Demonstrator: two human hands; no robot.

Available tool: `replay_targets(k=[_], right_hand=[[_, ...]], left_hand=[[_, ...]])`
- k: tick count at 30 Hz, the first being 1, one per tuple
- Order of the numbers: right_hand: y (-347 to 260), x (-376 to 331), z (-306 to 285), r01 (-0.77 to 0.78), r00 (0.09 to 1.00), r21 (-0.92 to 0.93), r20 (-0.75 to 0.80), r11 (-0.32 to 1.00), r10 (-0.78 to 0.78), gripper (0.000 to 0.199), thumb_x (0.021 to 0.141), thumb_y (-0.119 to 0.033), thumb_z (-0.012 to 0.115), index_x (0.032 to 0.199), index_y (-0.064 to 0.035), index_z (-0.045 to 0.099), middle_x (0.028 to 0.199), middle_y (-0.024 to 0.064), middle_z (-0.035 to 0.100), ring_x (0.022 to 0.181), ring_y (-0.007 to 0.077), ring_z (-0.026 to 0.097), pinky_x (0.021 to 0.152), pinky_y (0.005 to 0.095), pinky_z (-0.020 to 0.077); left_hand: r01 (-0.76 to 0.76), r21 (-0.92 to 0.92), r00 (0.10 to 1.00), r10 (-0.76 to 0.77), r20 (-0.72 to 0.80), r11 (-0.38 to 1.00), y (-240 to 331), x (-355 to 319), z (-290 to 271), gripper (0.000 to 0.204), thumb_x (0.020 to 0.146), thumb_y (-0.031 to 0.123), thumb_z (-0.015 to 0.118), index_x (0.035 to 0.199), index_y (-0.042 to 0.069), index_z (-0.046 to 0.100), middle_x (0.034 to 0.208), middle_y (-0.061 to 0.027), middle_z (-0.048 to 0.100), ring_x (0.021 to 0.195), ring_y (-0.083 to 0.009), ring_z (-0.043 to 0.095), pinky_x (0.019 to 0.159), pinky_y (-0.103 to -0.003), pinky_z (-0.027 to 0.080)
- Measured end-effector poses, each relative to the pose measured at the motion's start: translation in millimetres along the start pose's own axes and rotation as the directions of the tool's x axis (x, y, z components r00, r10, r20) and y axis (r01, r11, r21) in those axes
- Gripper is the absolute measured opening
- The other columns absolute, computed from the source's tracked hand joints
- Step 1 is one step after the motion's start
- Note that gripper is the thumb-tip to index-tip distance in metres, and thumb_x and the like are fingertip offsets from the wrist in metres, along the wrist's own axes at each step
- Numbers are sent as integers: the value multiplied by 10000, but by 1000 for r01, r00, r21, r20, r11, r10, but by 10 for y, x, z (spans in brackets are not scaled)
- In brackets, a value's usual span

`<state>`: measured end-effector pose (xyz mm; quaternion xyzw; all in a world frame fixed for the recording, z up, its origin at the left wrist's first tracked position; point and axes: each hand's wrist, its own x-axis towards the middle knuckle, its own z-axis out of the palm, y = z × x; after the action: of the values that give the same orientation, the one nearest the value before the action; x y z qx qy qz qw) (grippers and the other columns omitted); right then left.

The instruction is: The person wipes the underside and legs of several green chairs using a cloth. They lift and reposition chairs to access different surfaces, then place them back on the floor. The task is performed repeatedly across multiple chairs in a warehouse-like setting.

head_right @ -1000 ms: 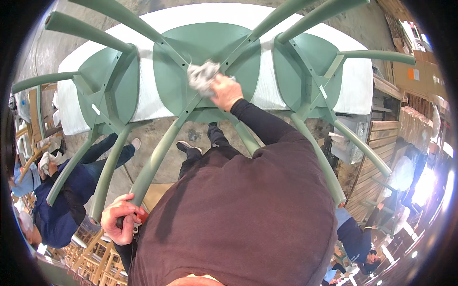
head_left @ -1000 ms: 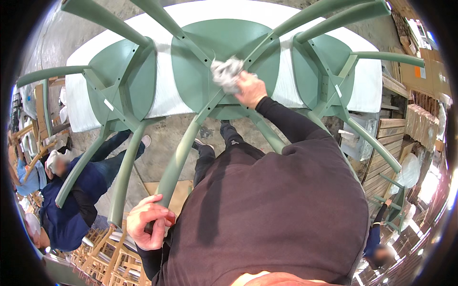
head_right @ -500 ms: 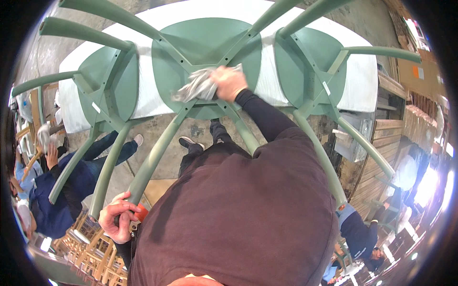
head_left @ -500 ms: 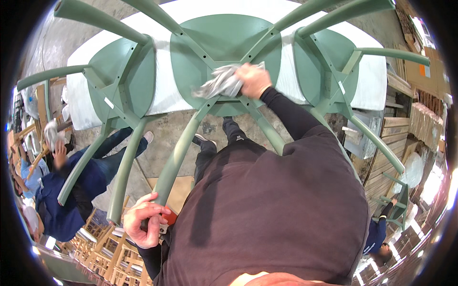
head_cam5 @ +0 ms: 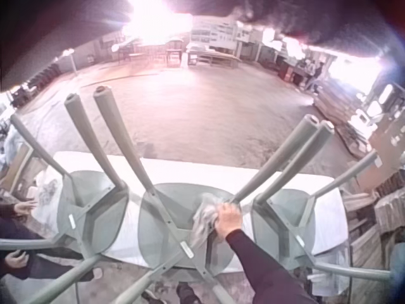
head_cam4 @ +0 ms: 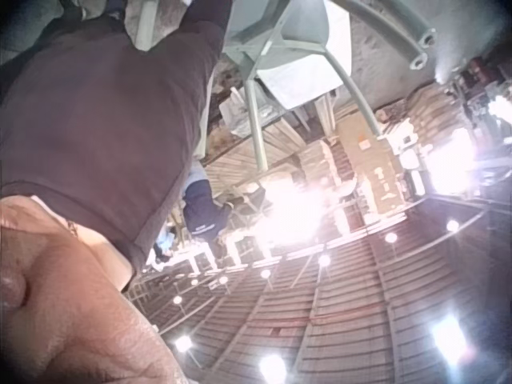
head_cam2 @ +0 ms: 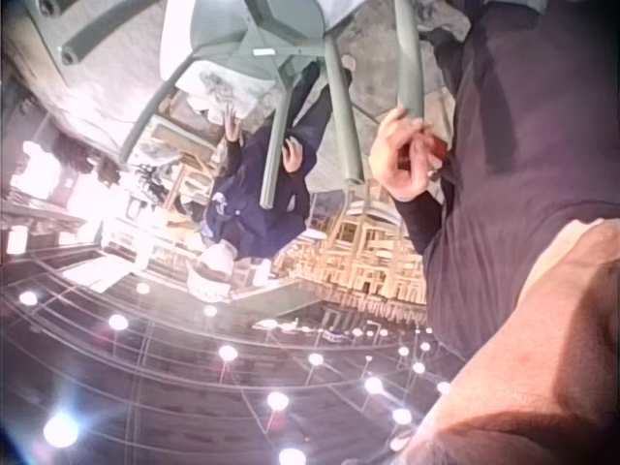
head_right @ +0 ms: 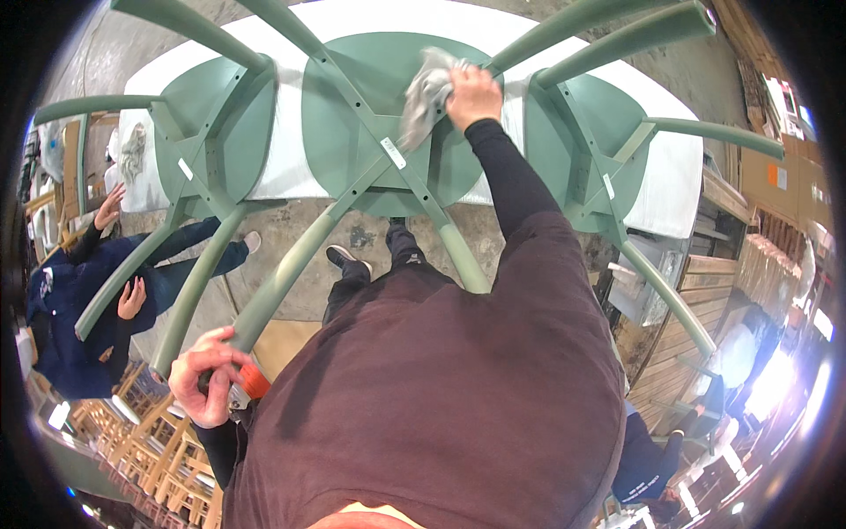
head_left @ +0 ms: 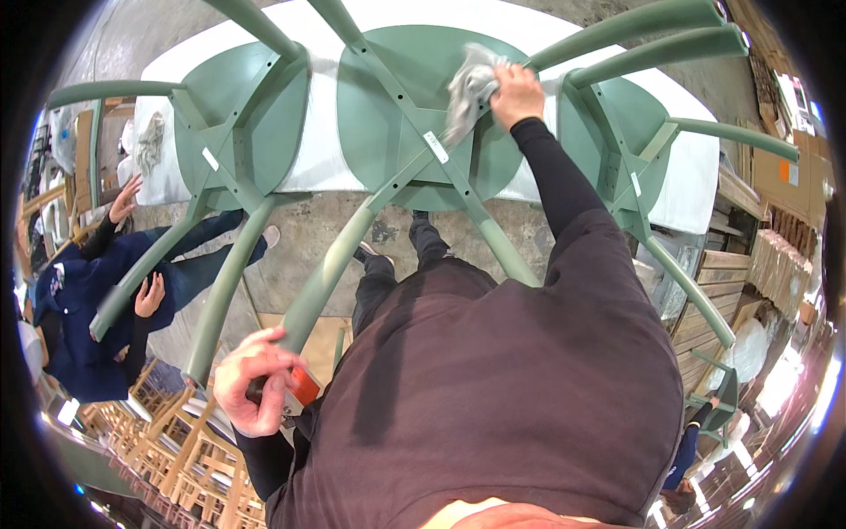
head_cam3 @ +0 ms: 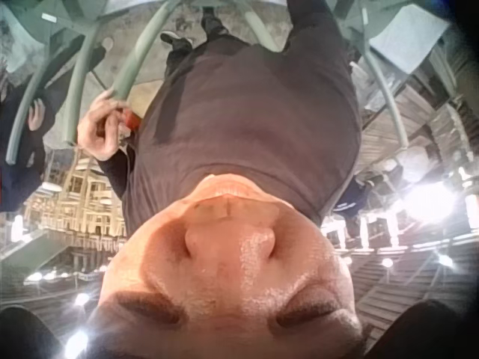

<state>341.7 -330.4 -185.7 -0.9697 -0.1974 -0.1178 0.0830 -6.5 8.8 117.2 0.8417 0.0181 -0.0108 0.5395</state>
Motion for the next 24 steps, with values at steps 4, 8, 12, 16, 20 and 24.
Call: replay_targets(k=[4,8,12,16,20,24], right_hand=[[-487,-279,254,101,991,121,72,988,-110,352,755,-125,651,1106,-136,688,1132,106,669,1122,320,605,992,494,442],[-1140,-1097,75,289,941,470,21,834,-338,350,700,-53,659,1049,-59,653,1123,179,661,1171,384,614,1008,509,469],[-1130,-982,-74,327,916,542,21,774,-401,377,664,-65,669,1038,-29,640,1082,207,643,1098,401,611,983,508,474],[-953,100,242,-78,996,557,11,827,87,454,743,-127,630,1170,30,635,1178,253,647,1142,466,579,1021,518,456],[-1246,881,753,-326,854,542,520,774,-4,495,889,-294,499,1253,22,610,1275,248,630,1198,468,549,1050,505,444],[-1249,577,694,-30,833,427,510,904,-213,434,905,-315,507,1183,-6,632,1248,236,646,1167,447,580,1045,496,452]], left_hand=[[-13,80,998,18,-61,997,38,43,22,218,755,26,584,954,26,670,670,-66,669,831,-282,732,1054,-575,454],[7,102,996,2,-87,995,30,30,28,317,651,-8,583,949,22,690,727,-66,696,860,-293,732,1038,-556,475],[13,91,993,-2,-119,996,7,-37,17,309,661,8,596,954,13,695,732,-66,698,829,-286,733,1005,-538,501],[17,73,988,-6,-155,997,9,-22,60,263,689,33,607,935,11,697,718,-65,694,796,-280,732,965,-523,528],[-26,65,992,34,-118,998,54,57,4,245,682,39,605,908,16,695,708,-66,693,783,-271,730,939,-514,543],[2,62,992,6,-127,998,72,50,9,257,656,22,597,895,21,691,709,-69,694,772,-271,725,931,-510,547]])
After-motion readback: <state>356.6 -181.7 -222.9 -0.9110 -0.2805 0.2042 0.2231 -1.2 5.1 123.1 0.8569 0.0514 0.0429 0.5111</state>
